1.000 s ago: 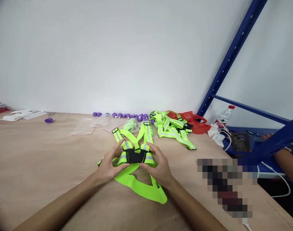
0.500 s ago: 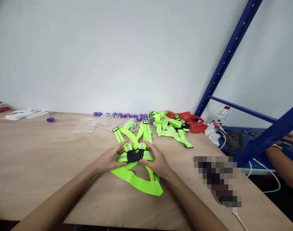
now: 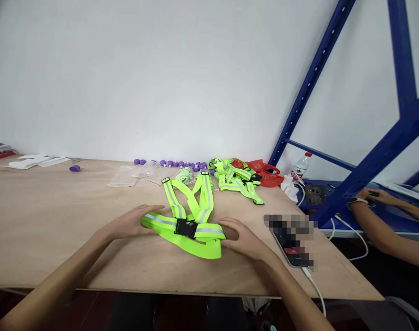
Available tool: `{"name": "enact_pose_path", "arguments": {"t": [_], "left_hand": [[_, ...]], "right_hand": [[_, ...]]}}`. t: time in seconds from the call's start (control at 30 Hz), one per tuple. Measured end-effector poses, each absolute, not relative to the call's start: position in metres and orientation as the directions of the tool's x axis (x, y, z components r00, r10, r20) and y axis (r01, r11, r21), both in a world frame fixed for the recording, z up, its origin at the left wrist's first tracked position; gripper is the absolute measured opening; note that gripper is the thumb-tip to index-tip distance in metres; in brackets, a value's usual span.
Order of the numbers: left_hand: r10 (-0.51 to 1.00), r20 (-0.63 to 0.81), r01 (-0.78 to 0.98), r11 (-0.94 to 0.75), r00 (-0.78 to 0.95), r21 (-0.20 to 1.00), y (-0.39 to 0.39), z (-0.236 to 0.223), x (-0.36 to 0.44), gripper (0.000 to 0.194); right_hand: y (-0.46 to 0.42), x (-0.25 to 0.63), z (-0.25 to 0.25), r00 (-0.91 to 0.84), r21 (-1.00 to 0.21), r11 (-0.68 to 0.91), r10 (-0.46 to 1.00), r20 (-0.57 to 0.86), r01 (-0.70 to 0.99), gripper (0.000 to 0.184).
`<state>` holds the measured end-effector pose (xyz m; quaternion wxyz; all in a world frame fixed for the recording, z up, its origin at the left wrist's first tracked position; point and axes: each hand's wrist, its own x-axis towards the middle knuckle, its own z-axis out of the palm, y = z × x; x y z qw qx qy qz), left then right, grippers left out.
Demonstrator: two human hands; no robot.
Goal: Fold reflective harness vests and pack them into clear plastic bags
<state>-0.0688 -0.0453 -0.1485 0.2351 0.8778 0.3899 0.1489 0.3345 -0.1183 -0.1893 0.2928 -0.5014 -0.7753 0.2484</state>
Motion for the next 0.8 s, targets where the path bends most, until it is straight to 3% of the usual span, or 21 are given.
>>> {"name": "enact_pose_path", "arguments": {"t": [0.17, 0.3, 0.37, 0.5, 0.6, 0.67, 0.8], "left_hand": [[0.791, 0.065, 0.681, -0.563, 0.608, 0.468, -0.051, -0.16, -0.087, 0.051], [0.828, 0.098, 0.726, -0.535, 0.552, 0.432, -0.055, -0.159, -0.096, 0.051], [0.82, 0.133, 0.701, -0.549, 0.556, 0.456, -0.058, -0.154, -0.1, 0.048], [0.827, 0.145, 0.665, -0.529, 0.543, 0.527, -0.067, -0.148, -0.107, 0.046], [0.811, 0.047, 0.666, -0.51, 0.583, 0.544, -0.076, -0.154, -0.109, 0.049], [0.793, 0.011, 0.669, -0.52, 0.608, 0.531, -0.083, -0.16, -0.11, 0.051], [0.775, 0.039, 0.661, -0.563, 0.631, 0.497, -0.094, -0.167, -0.111, 0.045]], "right_hand": [[-0.123, 0.325, -0.187, -0.364, -0.702, 0.404, 0.906, 0.217, 0.586, 0.038], [-0.119, 0.332, -0.175, -0.253, -0.762, 0.289, 0.953, 0.169, 0.58, 0.036], [-0.116, 0.34, -0.165, -0.159, -0.829, 0.263, 0.964, 0.212, 0.493, 0.031], [-0.115, 0.35, -0.142, 0.009, -0.952, 0.236, 0.97, 0.242, 0.196, 0.048], [-0.123, 0.35, -0.134, -0.011, -0.976, 0.192, 0.981, 0.192, 0.101, 0.058], [-0.129, 0.349, -0.136, -0.044, -0.972, 0.172, 0.985, 0.167, 0.158, 0.064], [-0.138, 0.35, -0.147, -0.087, -0.887, 0.159, 0.987, 0.135, 0.434, 0.072]]}}
